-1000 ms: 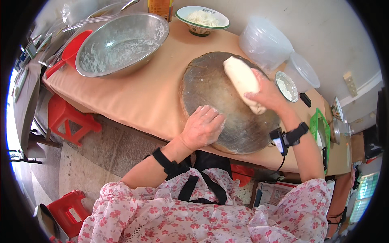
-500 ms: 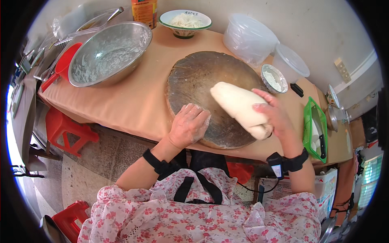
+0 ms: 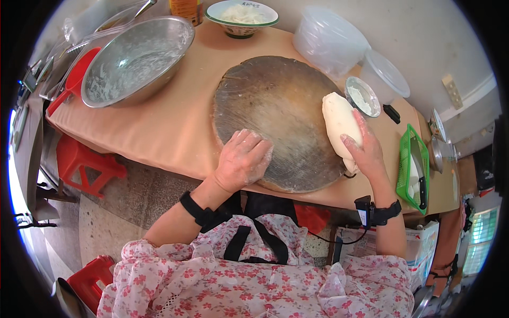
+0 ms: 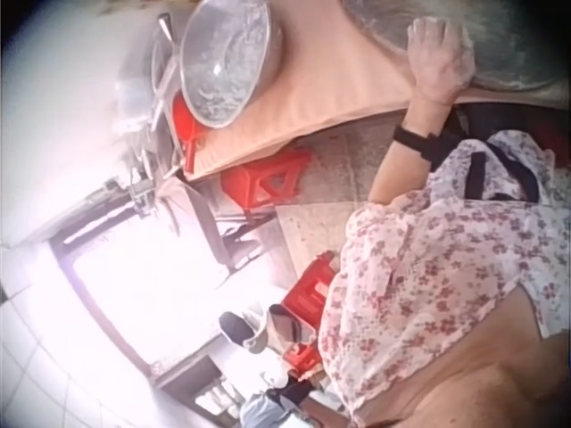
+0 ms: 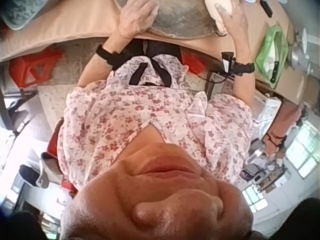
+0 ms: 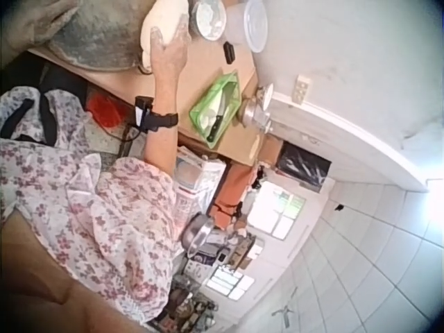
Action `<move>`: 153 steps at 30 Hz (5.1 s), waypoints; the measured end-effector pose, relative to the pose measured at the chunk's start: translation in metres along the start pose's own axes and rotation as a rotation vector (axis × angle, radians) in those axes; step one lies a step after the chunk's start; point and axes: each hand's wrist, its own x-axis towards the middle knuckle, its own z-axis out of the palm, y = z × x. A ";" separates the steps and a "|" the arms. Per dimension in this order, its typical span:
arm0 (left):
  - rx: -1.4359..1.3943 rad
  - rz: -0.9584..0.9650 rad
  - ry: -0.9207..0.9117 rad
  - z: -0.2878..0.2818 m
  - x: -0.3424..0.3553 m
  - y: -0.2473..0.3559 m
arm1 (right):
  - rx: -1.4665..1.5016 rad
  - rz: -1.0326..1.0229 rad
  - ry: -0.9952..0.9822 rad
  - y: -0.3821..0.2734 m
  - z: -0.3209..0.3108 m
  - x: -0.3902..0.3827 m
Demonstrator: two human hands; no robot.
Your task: Kneading and shaping a piece of dough on a wooden board.
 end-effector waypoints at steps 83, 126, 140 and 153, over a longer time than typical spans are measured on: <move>0.059 -0.297 0.000 -0.027 0.033 -0.021 | 0.120 -0.369 0.123 -0.125 0.086 -0.045; 0.165 0.151 -0.056 -0.004 0.008 0.041 | -0.164 -0.487 0.421 -0.075 0.084 -0.073; 0.120 0.038 -0.103 0.007 0.046 0.033 | -0.036 -0.407 0.403 -0.076 0.073 -0.045; 0.144 0.067 -0.091 0.008 0.039 0.032 | -0.040 -0.360 0.468 -0.077 0.081 -0.050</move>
